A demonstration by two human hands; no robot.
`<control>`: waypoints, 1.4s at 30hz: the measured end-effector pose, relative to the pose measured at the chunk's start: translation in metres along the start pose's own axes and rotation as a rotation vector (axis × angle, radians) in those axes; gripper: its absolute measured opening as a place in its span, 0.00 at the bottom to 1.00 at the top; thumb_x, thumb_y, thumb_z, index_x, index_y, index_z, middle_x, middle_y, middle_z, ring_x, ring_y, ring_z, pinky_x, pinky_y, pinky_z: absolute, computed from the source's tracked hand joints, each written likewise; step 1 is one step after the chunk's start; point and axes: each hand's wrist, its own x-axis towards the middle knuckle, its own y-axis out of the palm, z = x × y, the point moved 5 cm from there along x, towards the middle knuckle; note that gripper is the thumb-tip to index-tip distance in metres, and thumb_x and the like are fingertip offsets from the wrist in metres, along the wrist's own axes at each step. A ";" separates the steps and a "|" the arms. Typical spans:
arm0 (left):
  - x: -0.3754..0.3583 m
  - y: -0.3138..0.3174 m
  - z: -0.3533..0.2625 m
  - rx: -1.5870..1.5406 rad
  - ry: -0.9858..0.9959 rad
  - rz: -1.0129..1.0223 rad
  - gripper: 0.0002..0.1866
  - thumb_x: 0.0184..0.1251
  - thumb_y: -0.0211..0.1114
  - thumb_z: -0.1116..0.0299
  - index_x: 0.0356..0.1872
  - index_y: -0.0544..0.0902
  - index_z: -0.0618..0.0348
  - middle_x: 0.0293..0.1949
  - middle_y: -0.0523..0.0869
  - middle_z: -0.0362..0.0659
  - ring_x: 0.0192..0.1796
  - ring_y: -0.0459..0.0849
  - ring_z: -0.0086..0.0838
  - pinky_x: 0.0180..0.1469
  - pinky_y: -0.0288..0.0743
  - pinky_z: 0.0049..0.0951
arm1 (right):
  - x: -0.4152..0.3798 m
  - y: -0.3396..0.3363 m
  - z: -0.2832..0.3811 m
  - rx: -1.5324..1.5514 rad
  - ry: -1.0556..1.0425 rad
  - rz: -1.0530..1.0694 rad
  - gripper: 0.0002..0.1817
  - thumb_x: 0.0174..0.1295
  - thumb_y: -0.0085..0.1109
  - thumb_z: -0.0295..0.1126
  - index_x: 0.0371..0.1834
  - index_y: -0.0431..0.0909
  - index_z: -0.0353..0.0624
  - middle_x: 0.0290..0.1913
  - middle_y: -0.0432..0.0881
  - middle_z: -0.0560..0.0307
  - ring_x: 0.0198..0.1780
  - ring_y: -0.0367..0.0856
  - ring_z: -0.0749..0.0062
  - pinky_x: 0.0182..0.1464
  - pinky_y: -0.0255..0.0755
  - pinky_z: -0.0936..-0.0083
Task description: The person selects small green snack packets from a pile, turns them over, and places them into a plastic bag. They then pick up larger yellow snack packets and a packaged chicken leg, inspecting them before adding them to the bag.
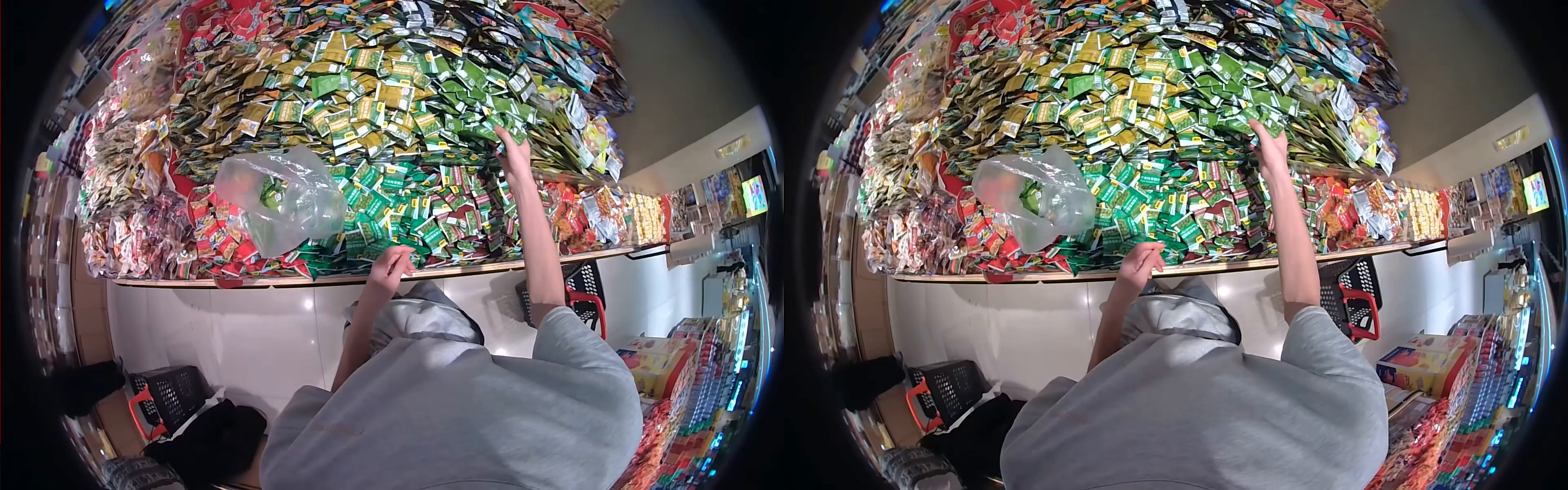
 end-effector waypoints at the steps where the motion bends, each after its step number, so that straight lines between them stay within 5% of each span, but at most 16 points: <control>1: 0.001 0.001 -0.001 -0.003 -0.012 0.012 0.10 0.76 0.53 0.72 0.53 0.76 0.61 0.32 0.81 0.41 0.35 0.78 0.19 0.36 0.69 0.19 | -0.003 0.003 -0.003 0.018 -0.009 0.005 0.33 0.53 0.74 0.37 0.57 0.64 0.43 0.52 0.78 0.57 0.44 0.78 0.72 0.40 0.71 0.73; 6: 0.012 0.010 -0.016 -0.029 -0.028 0.078 0.11 0.76 0.53 0.71 0.53 0.76 0.65 0.32 0.81 0.43 0.35 0.79 0.22 0.41 0.74 0.22 | -0.018 0.011 -0.011 0.195 0.006 0.035 0.24 0.56 0.71 0.27 0.53 0.69 0.45 0.45 0.79 0.58 0.41 0.78 0.74 0.33 0.73 0.78; 9: 0.034 0.019 0.003 -0.028 -0.203 0.123 0.13 0.77 0.53 0.69 0.56 0.75 0.63 0.38 0.84 0.43 0.40 0.80 0.21 0.42 0.73 0.22 | -0.028 0.016 -0.007 0.210 -0.041 0.055 0.23 0.56 0.70 0.27 0.52 0.69 0.44 0.45 0.79 0.59 0.41 0.78 0.74 0.33 0.73 0.78; 13: 0.057 0.038 -0.011 -0.207 -0.178 0.161 0.20 0.80 0.47 0.62 0.66 0.67 0.59 0.59 0.78 0.47 0.58 0.77 0.27 0.52 0.72 0.27 | -0.063 0.028 -0.001 0.214 -0.040 0.071 0.24 0.56 0.69 0.26 0.55 0.69 0.44 0.47 0.80 0.59 0.44 0.79 0.74 0.38 0.74 0.76; 15: 0.065 0.045 -0.022 -0.381 -0.173 0.169 0.25 0.81 0.45 0.58 0.71 0.61 0.59 0.69 0.70 0.49 0.68 0.72 0.32 0.61 0.71 0.33 | -0.084 0.037 -0.005 0.100 -0.044 0.109 0.30 0.55 0.69 0.25 0.61 0.66 0.42 0.50 0.80 0.56 0.51 0.79 0.70 0.55 0.72 0.73; 16: 0.067 0.047 -0.019 -0.418 -0.142 0.204 0.30 0.80 0.42 0.51 0.74 0.54 0.58 0.73 0.63 0.49 0.73 0.65 0.35 0.69 0.64 0.41 | -0.098 0.044 -0.010 0.120 -0.045 0.170 0.30 0.54 0.69 0.25 0.61 0.66 0.41 0.51 0.80 0.55 0.53 0.78 0.70 0.55 0.73 0.73; 20: 0.071 0.049 -0.017 -0.727 -0.150 0.109 0.30 0.79 0.44 0.48 0.72 0.58 0.56 0.70 0.67 0.45 0.71 0.67 0.34 0.71 0.60 0.47 | -0.151 0.060 -0.054 -0.055 0.035 0.334 0.30 0.53 0.69 0.22 0.60 0.67 0.41 0.48 0.80 0.57 0.49 0.79 0.72 0.51 0.75 0.76; 25: 0.057 0.026 -0.002 -0.793 -0.258 -0.230 0.21 0.75 0.57 0.53 0.60 0.70 0.53 0.56 0.74 0.42 0.54 0.76 0.30 0.59 0.71 0.41 | -0.182 0.087 -0.058 -0.133 -0.052 0.516 0.29 0.53 0.71 0.23 0.58 0.68 0.39 0.46 0.81 0.59 0.41 0.80 0.80 0.36 0.77 0.81; 27: 0.056 0.014 0.012 -0.829 -0.208 -0.226 0.22 0.74 0.57 0.52 0.60 0.70 0.54 0.57 0.73 0.42 0.53 0.77 0.31 0.59 0.72 0.41 | -0.193 0.096 -0.040 -0.276 0.038 0.609 0.29 0.53 0.72 0.26 0.58 0.69 0.41 0.47 0.80 0.60 0.45 0.79 0.79 0.45 0.76 0.78; 31: 0.047 0.001 -0.021 -0.570 -0.014 -0.337 0.31 0.73 0.59 0.54 0.71 0.62 0.56 0.66 0.67 0.45 0.65 0.73 0.34 0.62 0.73 0.44 | -0.195 0.099 -0.033 -0.303 0.066 0.617 0.31 0.54 0.73 0.29 0.57 0.65 0.42 0.44 0.80 0.57 0.38 0.79 0.80 0.34 0.74 0.80; 33: 0.046 -0.005 -0.024 -0.065 0.259 -0.312 0.32 0.74 0.58 0.58 0.74 0.57 0.52 0.68 0.64 0.45 0.68 0.70 0.35 0.61 0.74 0.43 | -0.192 0.096 -0.022 -0.483 -0.132 0.532 0.33 0.55 0.74 0.33 0.58 0.62 0.43 0.45 0.78 0.52 0.35 0.79 0.79 0.30 0.73 0.81; 35: 0.043 -0.002 -0.028 -0.397 0.106 -0.289 0.32 0.75 0.58 0.62 0.75 0.54 0.48 0.67 0.64 0.43 0.66 0.72 0.34 0.59 0.76 0.39 | -0.197 0.097 -0.010 -0.471 -0.164 0.515 0.34 0.54 0.75 0.38 0.58 0.62 0.42 0.49 0.76 0.49 0.38 0.79 0.76 0.35 0.75 0.76; 36: 0.044 0.005 -0.043 -0.633 -0.058 -0.311 0.33 0.73 0.60 0.65 0.74 0.54 0.48 0.65 0.67 0.44 0.65 0.73 0.34 0.59 0.76 0.39 | -0.197 0.096 -0.008 -0.535 -0.146 0.514 0.34 0.54 0.74 0.37 0.58 0.63 0.39 0.52 0.74 0.49 0.54 0.75 0.65 0.55 0.70 0.71; 40: 0.046 0.017 -0.049 -0.599 -0.045 -0.336 0.32 0.68 0.67 0.67 0.69 0.61 0.52 0.59 0.74 0.43 0.59 0.78 0.29 0.54 0.78 0.35 | -0.201 0.095 -0.011 -0.820 -0.332 0.557 0.36 0.54 0.72 0.36 0.63 0.64 0.35 0.56 0.72 0.43 0.57 0.75 0.53 0.58 0.68 0.67; 42: 0.049 0.014 -0.042 -0.552 -0.129 -0.413 0.30 0.66 0.70 0.66 0.65 0.65 0.53 0.54 0.77 0.41 0.53 0.80 0.27 0.49 0.78 0.31 | -0.207 0.094 -0.006 -0.863 -0.382 0.616 0.36 0.55 0.71 0.35 0.63 0.62 0.35 0.54 0.72 0.44 0.57 0.74 0.55 0.57 0.68 0.67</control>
